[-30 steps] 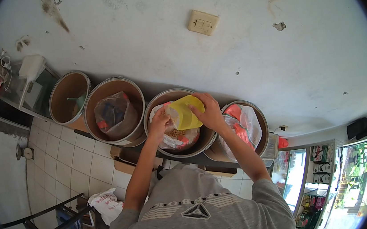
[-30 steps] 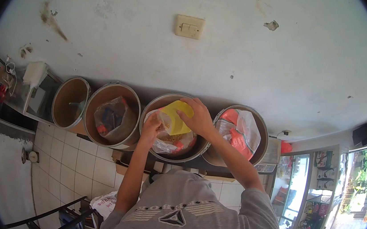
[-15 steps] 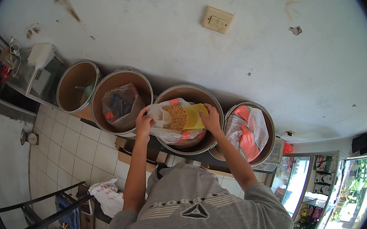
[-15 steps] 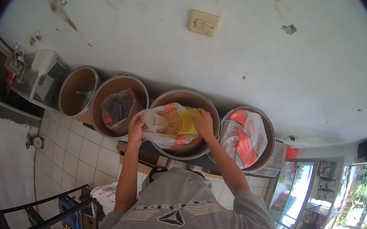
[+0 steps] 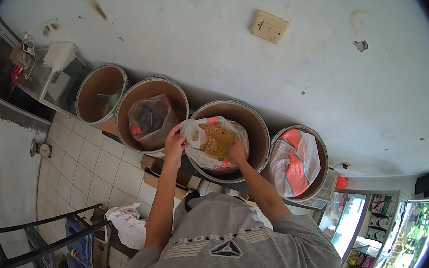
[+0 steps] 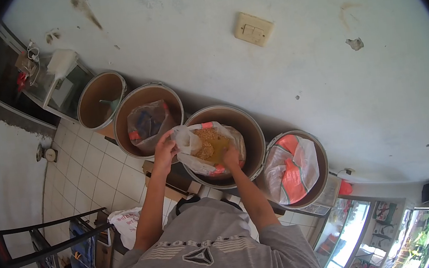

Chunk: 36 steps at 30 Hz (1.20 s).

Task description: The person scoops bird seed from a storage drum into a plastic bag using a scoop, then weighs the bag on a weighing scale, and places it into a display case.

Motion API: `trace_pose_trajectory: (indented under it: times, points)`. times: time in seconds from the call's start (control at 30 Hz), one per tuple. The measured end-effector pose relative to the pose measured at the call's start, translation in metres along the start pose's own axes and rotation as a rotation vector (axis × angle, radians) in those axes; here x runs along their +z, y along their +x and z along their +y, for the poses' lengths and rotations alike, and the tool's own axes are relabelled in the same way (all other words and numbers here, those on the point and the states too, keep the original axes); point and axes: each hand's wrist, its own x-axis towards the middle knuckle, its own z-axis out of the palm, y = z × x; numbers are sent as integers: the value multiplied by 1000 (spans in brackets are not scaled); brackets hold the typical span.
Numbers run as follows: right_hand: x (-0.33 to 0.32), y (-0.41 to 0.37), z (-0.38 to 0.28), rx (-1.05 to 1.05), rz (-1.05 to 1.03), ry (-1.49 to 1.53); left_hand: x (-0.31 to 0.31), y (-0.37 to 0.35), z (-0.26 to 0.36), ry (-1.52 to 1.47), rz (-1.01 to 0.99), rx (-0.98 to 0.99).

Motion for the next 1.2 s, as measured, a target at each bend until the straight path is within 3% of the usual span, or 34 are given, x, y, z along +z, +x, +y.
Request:
trace_pose_trajectory:
  times: [0.2,0.37,0.6,0.77,1.07,1.2]
  points:
    - [5,14,4,-138,-67,97,11,-4,14,-44,6,14]
    - [10,21,28,62,-176,107,10,-7,20,-46,4,19]
    - [-19,32,41,112,-112,101,18,-18,33,-101,-52,52]
    - [-26,48,72,95,-99,480,26,-14,27,-117,-83,44]
    - [-131,38,19,89,-195,884,36,13,-19,-45,-169,-41]
    - [-174,20,-31,15,-199,866,45,15,-29,29,-188,-64]
